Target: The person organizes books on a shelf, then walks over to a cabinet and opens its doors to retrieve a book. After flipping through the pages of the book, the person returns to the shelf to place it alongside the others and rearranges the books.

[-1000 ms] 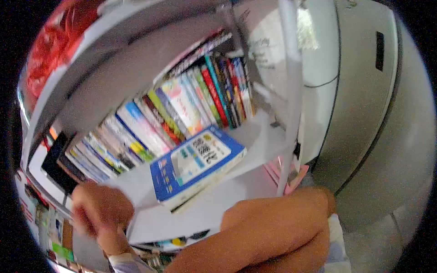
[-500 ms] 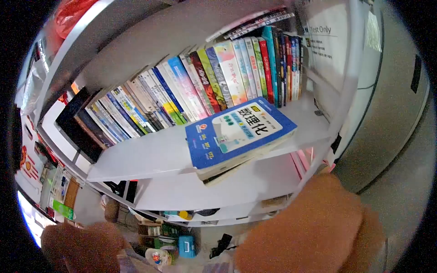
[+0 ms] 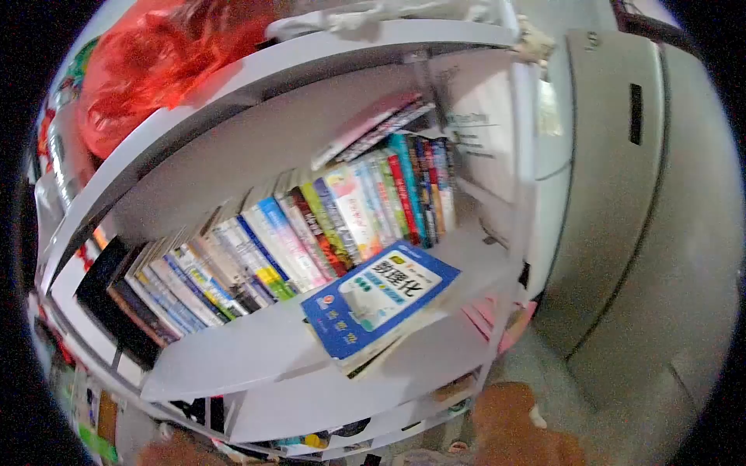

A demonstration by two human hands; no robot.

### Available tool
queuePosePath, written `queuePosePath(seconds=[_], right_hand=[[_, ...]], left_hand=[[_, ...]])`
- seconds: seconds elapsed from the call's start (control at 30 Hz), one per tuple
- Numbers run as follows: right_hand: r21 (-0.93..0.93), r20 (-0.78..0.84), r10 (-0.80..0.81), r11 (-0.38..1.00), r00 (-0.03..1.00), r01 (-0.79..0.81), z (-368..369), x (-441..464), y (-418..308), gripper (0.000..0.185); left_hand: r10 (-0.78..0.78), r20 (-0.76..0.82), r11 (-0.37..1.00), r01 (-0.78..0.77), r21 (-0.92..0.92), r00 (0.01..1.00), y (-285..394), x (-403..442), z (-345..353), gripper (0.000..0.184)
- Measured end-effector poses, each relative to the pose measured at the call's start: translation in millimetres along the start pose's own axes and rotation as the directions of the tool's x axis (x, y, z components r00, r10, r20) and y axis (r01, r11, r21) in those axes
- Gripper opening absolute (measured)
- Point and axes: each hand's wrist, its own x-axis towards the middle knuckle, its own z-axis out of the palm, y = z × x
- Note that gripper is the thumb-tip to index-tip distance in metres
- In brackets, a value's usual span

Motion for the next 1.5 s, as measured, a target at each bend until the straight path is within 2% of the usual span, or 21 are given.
queuePosePath(seconds=[0.07, 0.1, 0.17, 0.27, 0.37, 0.57, 0.63, 0.73, 0.8, 0.83, 0.87, 0.9, 0.93, 1.03, 1.13, 1.2, 1.23, 1.3, 1.37, 1.4, 1.5], right_hand=[[0.028, 0.011, 0.02, 0.999, 1.0, -0.021, 10, -5, 1, 0.019], [0.044, 0.006, 0.025, 0.999, 1.0, -0.026, 15, -8, -1, 0.019], [0.055, -0.044, 0.093, 0.994, 0.995, -0.091, 23, -13, -4, 0.024], [0.104, -0.065, 0.106, 0.99, 0.992, -0.099, 30, -12, -5, 0.025], [0.131, -0.04, 0.146, 0.982, 0.988, -0.139, 31, -9, -11, 0.026], [0.128, 0.038, 0.108, 0.985, 0.993, -0.112, 19, -5, -18, 0.029], [0.161, 0.105, 0.071, 0.983, 0.992, -0.087, 9, -6, -18, 0.029], [0.071, 0.228, 0.101, 0.99, 0.968, -0.12, -10, -18, -29, 0.027], [-0.186, 0.168, 0.178, 0.972, 0.97, -0.146, -25, -64, -38, 0.02], [-0.578, 0.006, 0.242, 0.793, 0.97, -0.194, -31, -73, -36, 0.022], [-0.85, -0.164, 0.219, 0.463, 0.962, -0.25, -38, -78, -30, 0.028], [-0.949, -0.304, 0.116, 0.051, 0.946, -0.312, -45, -81, -24, 0.034], [-0.856, -0.385, -0.044, -0.357, 0.922, -0.374, -54, -86, -18, 0.042], [-0.596, -0.536, -0.12, -0.647, 0.836, -0.476, -97, -103, 0, 0.055], [-0.531, -0.598, -0.132, -0.674, 0.79, -0.514, -106, -114, 5, 0.06], [-0.57, -0.574, -0.121, -0.651, 0.81, -0.501, -109, -117, 3, 0.061], [-0.599, -0.557, -0.117, -0.629, 0.822, -0.495, -109, -118, 1, 0.061], [-0.65, -0.542, -0.094, -0.584, 0.835, -0.487, -112, -121, -5, 0.06], [-0.692, -0.54, -0.065, -0.533, 0.839, -0.487, -117, -122, -12, 0.057], [-0.676, -0.573, -0.036, -0.543, 0.819, -0.498, -118, -121, -16, 0.053], [-0.675, -0.599, 0.056, -0.571, 0.799, -0.467, -119, -114, -24, 0.051]], left_hand=[[-0.348, -0.248, 0.903, 0.252, -0.348, 0.904, 16, 40, -34, 0.05], [-0.229, -0.311, 0.945, 0.287, 0.155, 0.923, -4, 80, -25, 0.058], [-0.277, -0.362, 0.932, 0.34, 0.122, 0.89, -42, 122, 3, 0.056], [-0.527, -0.102, 0.836, 0.492, -0.244, 0.844, -86, 163, 17, 0.06], [-0.563, 0.092, 0.757, 0.557, -0.341, 0.822, -110, 185, 30, 0.063], [-0.626, 0.053, 0.763, 0.625, -0.163, 0.778, -96, 201, 23, 0.054], [-0.618, 0.101, 0.763, 0.626, -0.161, 0.78, -95, 204, 22, 0.079], [-0.607, 0.115, 0.761, 0.617, -0.2, 0.786, -93, 203, 20, 0.095], [-0.624, 0.08, 0.76, 0.628, -0.169, 0.777, -91, 203, 22, 0.091], [-0.647, 0.05, 0.753, 0.647, -0.12, 0.761, -87, 204, 22, 0.087], [-0.667, 0.055, 0.736, 0.668, -0.104, 0.743, -82, 205, 20, 0.085], [-0.645, 0.021, 0.758, 0.643, -0.108, 0.764, -87, 204, 25, 0.085], [-0.648, 0.03, 0.75, 0.645, -0.148, 0.761, -93, 204, 28, 0.085], [-0.678, 0.04, 0.703, 0.663, -0.257, 0.734, -103, 207, 31, 0.087], [-0.601, 0.045, 0.76, 0.588, -0.276, 0.798, -126, 204, 38, 0.099], [-0.642, 0.13, 0.73, 0.654, -0.2, 0.756, -121, 207, 20, 0.088], [-0.565, 0.431, 0.624, 0.707, -0.334, 0.703, -118, 211, -1, 0.078], [-0.286, 0.611, 0.493, 0.66, -0.567, 0.738, -146, 204, 2, 0.067], [-0.304, 0.451, 0.166, 0.513, -0.842, 0.839, -147, 186, 18, 0.059], [-0.419, 0.369, 0.095, 0.445, -0.891, 0.829, -136, 180, 19, 0.056], [-0.48, 0.159, 0.081, 0.224, -0.971, 0.863, -121, 166, 27, 0.05]])
